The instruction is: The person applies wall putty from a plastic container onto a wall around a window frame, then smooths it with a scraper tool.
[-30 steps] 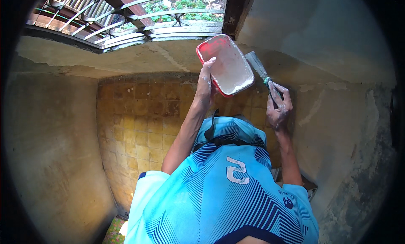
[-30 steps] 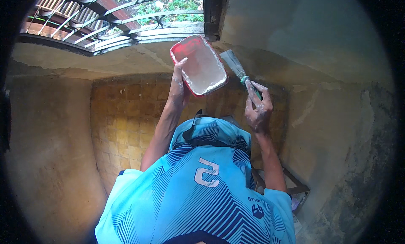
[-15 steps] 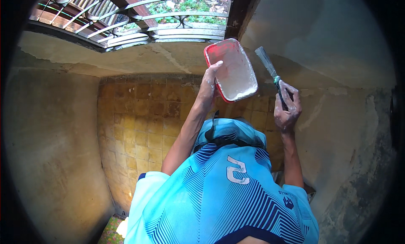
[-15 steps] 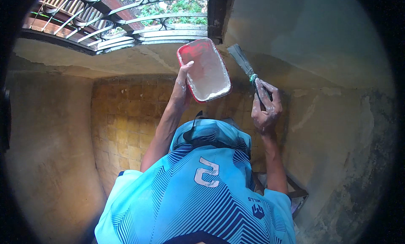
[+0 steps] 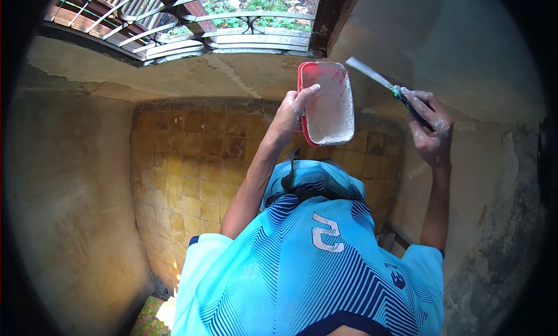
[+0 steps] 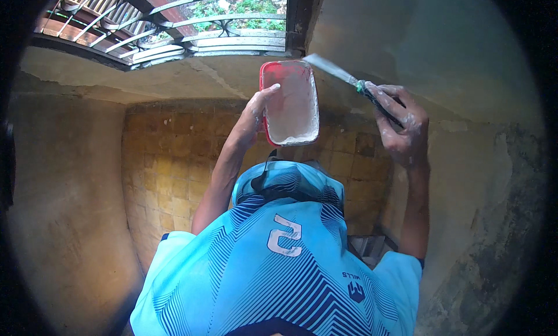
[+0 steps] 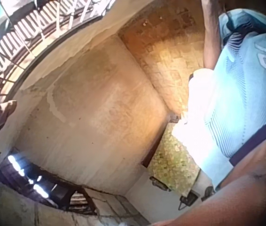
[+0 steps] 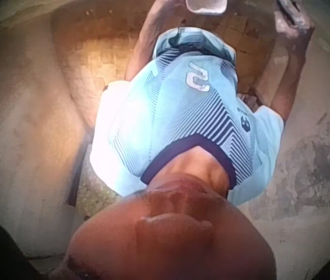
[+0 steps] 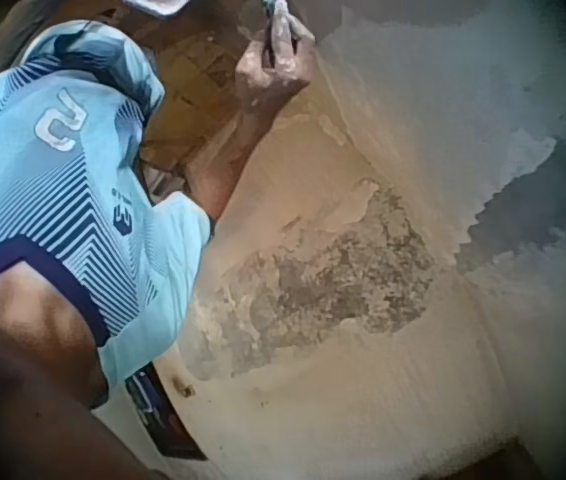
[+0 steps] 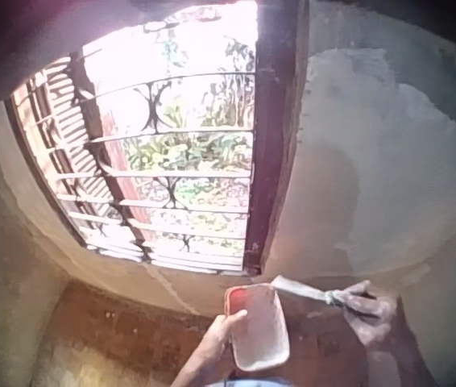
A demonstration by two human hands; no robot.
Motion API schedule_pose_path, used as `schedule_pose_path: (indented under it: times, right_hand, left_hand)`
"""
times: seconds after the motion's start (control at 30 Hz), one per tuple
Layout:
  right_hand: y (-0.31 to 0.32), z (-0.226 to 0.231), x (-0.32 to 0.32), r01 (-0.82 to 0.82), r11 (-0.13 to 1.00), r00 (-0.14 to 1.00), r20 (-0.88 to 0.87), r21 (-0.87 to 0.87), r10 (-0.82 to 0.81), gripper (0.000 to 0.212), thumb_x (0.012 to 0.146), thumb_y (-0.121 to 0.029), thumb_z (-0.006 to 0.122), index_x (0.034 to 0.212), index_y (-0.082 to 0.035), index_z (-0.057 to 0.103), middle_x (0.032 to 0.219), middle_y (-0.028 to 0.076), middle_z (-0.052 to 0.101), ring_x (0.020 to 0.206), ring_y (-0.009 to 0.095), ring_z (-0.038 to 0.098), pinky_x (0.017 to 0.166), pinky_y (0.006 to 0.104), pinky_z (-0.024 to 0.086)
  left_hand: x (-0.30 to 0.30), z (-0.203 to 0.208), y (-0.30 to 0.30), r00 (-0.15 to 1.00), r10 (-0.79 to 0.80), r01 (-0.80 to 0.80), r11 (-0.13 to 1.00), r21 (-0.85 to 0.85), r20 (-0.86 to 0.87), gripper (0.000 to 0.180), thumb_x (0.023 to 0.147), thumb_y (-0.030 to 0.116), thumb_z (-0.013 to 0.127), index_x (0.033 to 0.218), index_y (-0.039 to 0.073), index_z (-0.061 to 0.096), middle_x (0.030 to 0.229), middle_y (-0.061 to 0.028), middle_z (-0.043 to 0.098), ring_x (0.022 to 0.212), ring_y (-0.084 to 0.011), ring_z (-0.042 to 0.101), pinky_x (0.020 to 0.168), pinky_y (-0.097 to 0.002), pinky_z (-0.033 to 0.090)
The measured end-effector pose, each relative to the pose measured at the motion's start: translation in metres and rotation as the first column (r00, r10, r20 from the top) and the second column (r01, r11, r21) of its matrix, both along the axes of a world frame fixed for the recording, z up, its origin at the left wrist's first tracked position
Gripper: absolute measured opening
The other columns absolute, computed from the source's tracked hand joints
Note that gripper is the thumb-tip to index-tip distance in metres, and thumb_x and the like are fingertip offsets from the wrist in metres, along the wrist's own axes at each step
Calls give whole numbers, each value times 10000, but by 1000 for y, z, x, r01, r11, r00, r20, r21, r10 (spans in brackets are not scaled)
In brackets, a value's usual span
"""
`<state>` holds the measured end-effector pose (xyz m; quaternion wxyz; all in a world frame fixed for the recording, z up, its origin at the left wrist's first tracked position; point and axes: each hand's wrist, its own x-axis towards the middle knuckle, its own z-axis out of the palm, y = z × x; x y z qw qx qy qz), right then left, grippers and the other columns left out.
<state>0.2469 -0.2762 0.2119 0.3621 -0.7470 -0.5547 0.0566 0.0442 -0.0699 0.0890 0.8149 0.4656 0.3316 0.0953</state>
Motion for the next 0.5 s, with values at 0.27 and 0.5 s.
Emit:
schedule_pose_path:
  times: [0.27,0.5]
  right_hand:
    - [16,64,1,-83,960,993,62,-268,103,443,787,8,635,1228,0,675,911,128,681,717,173,587,667,294,473]
    - [41,91,9,25,858,983,-142,-513,-114,385,810,-118,672,1181,-27,721,950,117,728,778,178,644,722,306,528]
  left_hand:
    - [5,-19,3,991,82,-54,968,244,-105,870,819,677,649,1251,-53,458,1092,-178,579,978,-242,644,765,-368,572]
    - [4,-25,1,987,118,-83,952,294,-106,844,818,672,658,1210,-50,467,1032,-162,580,922,-212,643,713,-340,563]
